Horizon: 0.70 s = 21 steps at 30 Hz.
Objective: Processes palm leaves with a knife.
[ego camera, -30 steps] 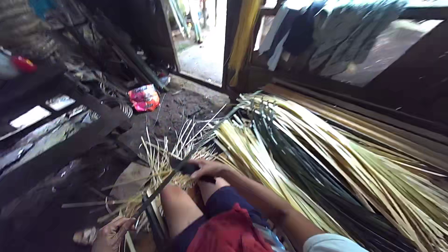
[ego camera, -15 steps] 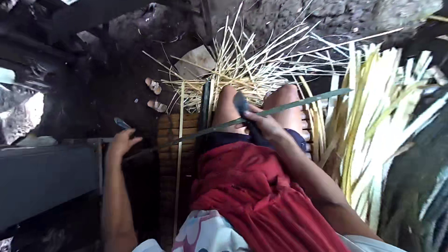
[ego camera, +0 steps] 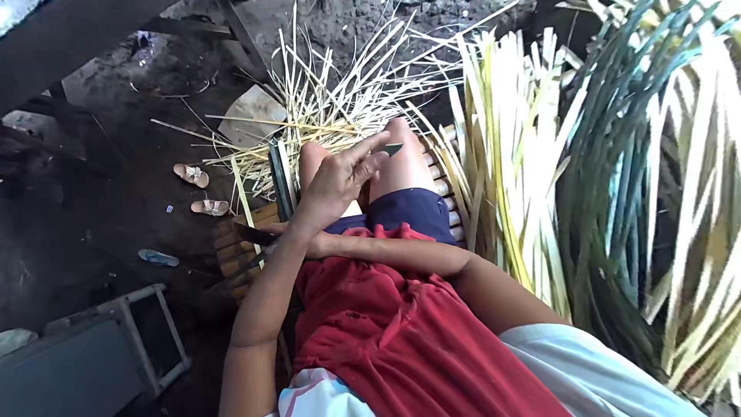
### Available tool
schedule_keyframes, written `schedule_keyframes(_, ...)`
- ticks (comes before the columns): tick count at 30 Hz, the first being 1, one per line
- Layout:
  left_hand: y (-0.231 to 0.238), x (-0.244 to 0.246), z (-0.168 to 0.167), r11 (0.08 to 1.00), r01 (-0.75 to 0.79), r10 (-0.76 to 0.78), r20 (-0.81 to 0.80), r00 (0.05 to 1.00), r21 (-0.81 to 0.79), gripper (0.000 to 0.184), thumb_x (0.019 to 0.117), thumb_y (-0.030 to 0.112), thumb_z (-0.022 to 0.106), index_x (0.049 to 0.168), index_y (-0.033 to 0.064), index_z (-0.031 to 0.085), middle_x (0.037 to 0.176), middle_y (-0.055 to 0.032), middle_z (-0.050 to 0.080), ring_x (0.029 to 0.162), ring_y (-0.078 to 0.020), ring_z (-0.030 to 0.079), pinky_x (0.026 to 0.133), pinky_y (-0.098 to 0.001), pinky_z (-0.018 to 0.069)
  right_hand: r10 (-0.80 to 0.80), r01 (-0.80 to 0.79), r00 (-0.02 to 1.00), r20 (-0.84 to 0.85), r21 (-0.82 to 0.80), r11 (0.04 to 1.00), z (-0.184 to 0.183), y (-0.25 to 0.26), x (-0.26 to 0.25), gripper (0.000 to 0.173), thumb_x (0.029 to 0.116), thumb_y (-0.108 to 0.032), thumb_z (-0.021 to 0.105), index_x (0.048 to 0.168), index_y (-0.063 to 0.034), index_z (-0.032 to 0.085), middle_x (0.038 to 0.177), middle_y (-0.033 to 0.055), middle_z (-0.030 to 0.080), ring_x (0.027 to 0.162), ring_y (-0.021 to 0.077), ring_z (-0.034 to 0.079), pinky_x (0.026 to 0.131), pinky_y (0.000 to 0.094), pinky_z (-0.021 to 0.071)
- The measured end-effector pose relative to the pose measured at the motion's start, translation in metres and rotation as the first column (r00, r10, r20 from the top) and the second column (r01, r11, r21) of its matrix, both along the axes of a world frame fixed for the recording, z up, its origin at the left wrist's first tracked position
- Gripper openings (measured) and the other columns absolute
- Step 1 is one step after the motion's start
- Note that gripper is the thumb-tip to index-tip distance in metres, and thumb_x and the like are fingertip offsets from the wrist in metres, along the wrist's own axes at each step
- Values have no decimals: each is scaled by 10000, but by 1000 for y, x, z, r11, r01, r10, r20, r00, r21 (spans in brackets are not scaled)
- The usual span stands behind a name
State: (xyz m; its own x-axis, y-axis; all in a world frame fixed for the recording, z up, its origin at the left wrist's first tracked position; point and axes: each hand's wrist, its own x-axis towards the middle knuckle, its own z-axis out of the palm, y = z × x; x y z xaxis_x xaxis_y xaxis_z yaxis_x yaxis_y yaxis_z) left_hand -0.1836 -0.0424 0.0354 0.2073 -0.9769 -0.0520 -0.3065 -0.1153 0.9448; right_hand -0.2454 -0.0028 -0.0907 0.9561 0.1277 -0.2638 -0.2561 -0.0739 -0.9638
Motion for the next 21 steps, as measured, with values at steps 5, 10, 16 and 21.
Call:
schedule_keyframes(5, 54, 14, 11, 976, 45, -62, 74, 995, 212, 265, 1083, 235, 517, 1101, 49, 704, 606, -23, 495, 473, -103, 450, 446, -234, 395, -166, 174, 984, -62, 173, 969, 23, -48, -22, 169, 992, -130, 648, 1015, 37, 659, 684, 19, 637, 538, 39, 569, 543, 221, 514)
schedule_keyframes(10, 86, 29, 20, 925, 41, -80, 86, 993, 379, 254, 1060, 247, 554, 1061, 91, 754, 703, 77, 613, 613, 26, 525, 602, -160, 443, -129, 113, 990, 50, 253, 961, 52, -139, -61, 299, 1050, -70, 455, 1335, -13, 526, 1056, 38, 703, 767, 86, 692, 671, 264, 611)
schedule_keyframes(16, 103, 19, 41, 927, -12, -71, 206, 976, 375, 213, 1030, 297, 596, 960, 159, 742, 723, 113, 672, 628, 33, 576, 604, -188, 465, 58, -21, 997, -55, 517, 856, 99, -143, -94, 414, 1005, -21, 393, 1403, -101, 473, 928, 34, 704, 511, 58, 583, 450, 196, 518)
schedule_keyframes(21, 110, 11, 52, 944, -59, -68, 367, 928, 324, 216, 1008, 341, 611, 945, 177, 736, 722, 115, 686, 644, 10, 615, 622, -242, 485, 92, -92, 995, 23, 470, 878, 113, -131, -96, 194, 1030, -38, 405, 1070, -64, 593, 782, -28, 655, 508, 2, 556, 462, 154, 498)
